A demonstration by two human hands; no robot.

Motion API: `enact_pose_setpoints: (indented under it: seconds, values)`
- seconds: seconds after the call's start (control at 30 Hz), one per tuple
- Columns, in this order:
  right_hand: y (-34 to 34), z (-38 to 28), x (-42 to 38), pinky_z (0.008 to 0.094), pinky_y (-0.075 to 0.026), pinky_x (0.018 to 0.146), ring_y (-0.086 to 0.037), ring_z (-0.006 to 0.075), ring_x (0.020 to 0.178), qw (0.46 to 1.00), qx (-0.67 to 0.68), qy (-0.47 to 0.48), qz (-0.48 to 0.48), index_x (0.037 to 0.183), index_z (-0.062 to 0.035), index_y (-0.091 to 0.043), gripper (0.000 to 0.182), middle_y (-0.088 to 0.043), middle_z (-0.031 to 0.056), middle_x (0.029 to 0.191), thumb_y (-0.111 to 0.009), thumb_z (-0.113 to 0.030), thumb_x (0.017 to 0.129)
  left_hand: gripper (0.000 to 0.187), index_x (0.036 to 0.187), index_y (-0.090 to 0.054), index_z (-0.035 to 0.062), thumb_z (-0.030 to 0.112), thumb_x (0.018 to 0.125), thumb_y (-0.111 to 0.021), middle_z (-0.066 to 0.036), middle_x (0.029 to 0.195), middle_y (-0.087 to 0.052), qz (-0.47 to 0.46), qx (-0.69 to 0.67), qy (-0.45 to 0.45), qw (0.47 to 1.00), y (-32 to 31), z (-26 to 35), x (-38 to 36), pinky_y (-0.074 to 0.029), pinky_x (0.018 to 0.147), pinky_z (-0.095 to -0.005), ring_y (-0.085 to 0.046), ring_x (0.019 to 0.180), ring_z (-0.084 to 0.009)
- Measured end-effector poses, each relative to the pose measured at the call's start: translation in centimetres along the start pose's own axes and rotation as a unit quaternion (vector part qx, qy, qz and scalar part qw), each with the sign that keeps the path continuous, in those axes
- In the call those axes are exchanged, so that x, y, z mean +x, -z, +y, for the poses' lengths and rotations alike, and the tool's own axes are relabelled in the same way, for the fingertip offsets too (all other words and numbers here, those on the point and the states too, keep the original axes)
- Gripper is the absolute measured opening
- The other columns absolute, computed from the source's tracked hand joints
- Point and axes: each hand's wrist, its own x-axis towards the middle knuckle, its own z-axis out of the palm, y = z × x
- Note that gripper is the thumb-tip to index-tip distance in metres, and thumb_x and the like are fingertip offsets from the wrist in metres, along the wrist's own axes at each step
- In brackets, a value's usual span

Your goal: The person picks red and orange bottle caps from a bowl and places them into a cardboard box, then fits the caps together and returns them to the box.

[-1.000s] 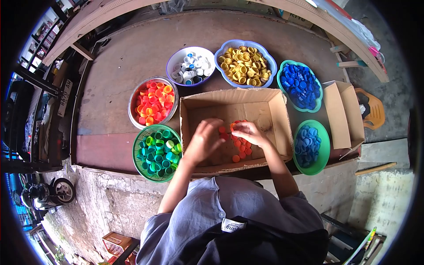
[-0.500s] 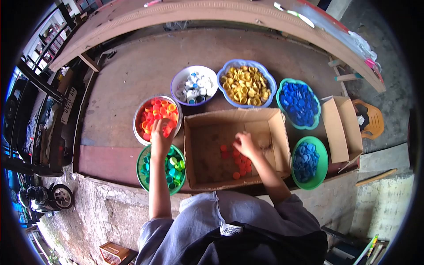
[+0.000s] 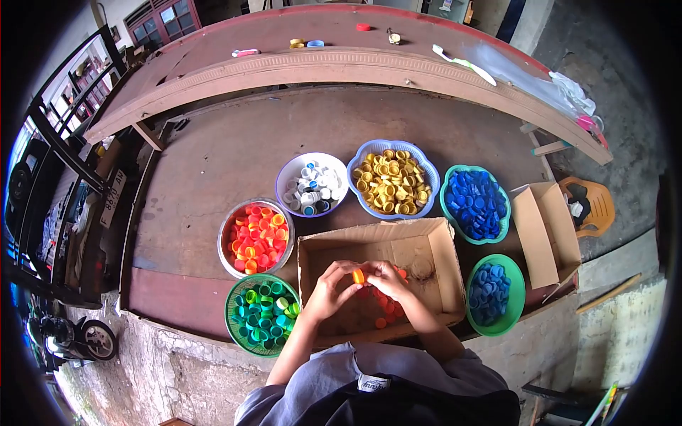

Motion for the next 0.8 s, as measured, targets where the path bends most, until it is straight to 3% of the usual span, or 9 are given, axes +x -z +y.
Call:
enact_pose_setpoints:
  seconds: [0.17, 0.2, 0.23, 0.27, 0.3, 0.4, 0.5, 0.7, 0.8]
  values:
    - [-0.1, 1.2, 0.0, 0.0196, -0.045, 0.062, -0.054, 0.0058, 0.065, 0.996, -0.085, -0.013, -0.011, 0.1, -0.003, -0.06, 0.019, -0.062, 0.0012, 0.076, -0.058, -0.004, 0.082, 0.029, 0.1, -0.055, 0.0014, 0.008, 0.074, -0.066, -0.013, 0.103, -0.057, 0.059, 0.072, 0.001, 0.996, 2.5, 0.3, -0.3, -0.043, 0.086, -0.0356, -0.054, 0.099, -0.0276]
    - [0.3, -0.1, -0.3, 0.0267, -0.048, 0.064, -0.06, 0.0132, 0.072, 0.939, -0.343, -0.014, -0.032, 0.097, -0.003, -0.059, 0.021, -0.061, 0.0059, 0.084, -0.062, -0.007, 0.077, 0.031, 0.1, -0.055, 0.0019, 0.006, 0.072, -0.068, -0.012, 0.1, -0.058, 0.103, 0.131, 0.003, 0.986, 3.6, -0.6, -0.5, -0.044, 0.082, -0.0356, -0.055, 0.094, -0.0274]
    - [0.9, 0.5, -0.5, 0.0309, -0.049, 0.065, -0.06, 0.0186, 0.075, 0.876, -0.48, 0.027, -0.038, 0.096, -0.0041, -0.059, 0.024, -0.059, 0.0079, 0.087, -0.064, -0.008, 0.073, 0.032, 0.1, -0.056, 0.002, 0.002, 0.07, -0.067, -0.012, 0.097, -0.058, 0.136, 0.165, 0.055, 0.975, 5.1, -0.7, -0.4, -0.044, 0.08, -0.0362, -0.055, 0.09, -0.0277]
    - [1.4, 1.8, -0.8, 0.0351, -0.05, 0.065, -0.061, 0.024, 0.078, 0.792, -0.605, 0.068, -0.043, 0.095, -0.0051, -0.06, 0.028, -0.057, 0.01, 0.09, -0.066, -0.01, 0.069, 0.033, 0.1, -0.056, 0.0019, -0.002, 0.069, -0.066, -0.013, 0.095, -0.058, 0.195, 0.202, 0.034, 0.959, 6.6, -2.5, -0.6, -0.044, 0.079, -0.0362, -0.055, 0.087, -0.0284]
    - [1.7, 3.2, -0.9, 0.0409, -0.049, 0.065, -0.058, 0.0311, 0.083, 0.763, -0.642, 0.056, -0.043, 0.09, -0.0041, -0.059, 0.027, -0.054, 0.0125, 0.092, -0.065, -0.008, 0.063, 0.034, 0.1, -0.057, 0.001, -0.005, 0.068, -0.065, -0.014, 0.095, -0.058, 0.22, 0.216, 0.051, 0.95, 8.3, -3.2, -0.6, -0.044, 0.08, -0.0369, -0.055, 0.088, -0.0301]
    - [1.6, 4.5, -1.0, 0.0398, -0.05, 0.066, -0.058, 0.0304, 0.083, 0.747, -0.663, 0.031, -0.037, 0.089, -0.0039, -0.058, 0.027, -0.054, 0.0132, 0.094, -0.064, -0.006, 0.063, 0.051, 0.116, -0.047, 0.0009, 0.002, 0.069, -0.066, -0.017, 0.113, -0.051, 0.243, 0.319, 0.094, 0.911, 11.7, -6.8, -1.3, -0.038, 0.091, -0.0413, -0.047, 0.107, -0.0329]
    - [2.6, 5.5, -0.4, 0.0401, -0.05, 0.068, -0.057, 0.0321, 0.084, 0.734, -0.668, -0.038, -0.12, 0.089, -0.0043, -0.059, 0.03, -0.053, 0.0137, 0.098, -0.066, -0.01, 0.061, 0.062, 0.125, -0.038, 0.0026, 0.005, 0.07, -0.067, -0.018, 0.123, -0.042, 0.228, 0.348, 0.105, 0.903, 11.6, -6.4, -1.3, -0.034, 0.096, -0.0435, -0.039, 0.116, -0.0338]
    - [1.2, 3.4, -1.4, 0.0388, -0.049, 0.067, -0.057, 0.0294, 0.082, 0.749, -0.65, 0.093, -0.089, 0.081, -0.0041, -0.057, 0.022, -0.051, 0.0118, 0.09, -0.066, -0.011, 0.062, 0.061, 0.124, -0.038, 0.0027, 0.006, 0.07, -0.067, -0.017, 0.122, -0.042, 0.205, 0.254, 0.057, 0.944, 6.2, -3.7, 0.0, -0.032, 0.098, -0.0413, -0.039, 0.114, -0.0334]
    - [2.4, 7.5, -1.0, 0.0395, -0.049, 0.069, -0.056, 0.0281, 0.083, 0.745, -0.652, 0.092, -0.112, 0.081, -0.0045, -0.057, 0.022, -0.05, 0.0114, 0.088, -0.066, -0.013, 0.063, 0.054, 0.119, -0.042, 0.001, 0.006, 0.071, -0.066, -0.017, 0.118, -0.045, 0.139, 0.179, 0.043, 0.973, 3.0, -1.7, 0.5, -0.033, 0.097, -0.0399, -0.041, 0.112, -0.0327]
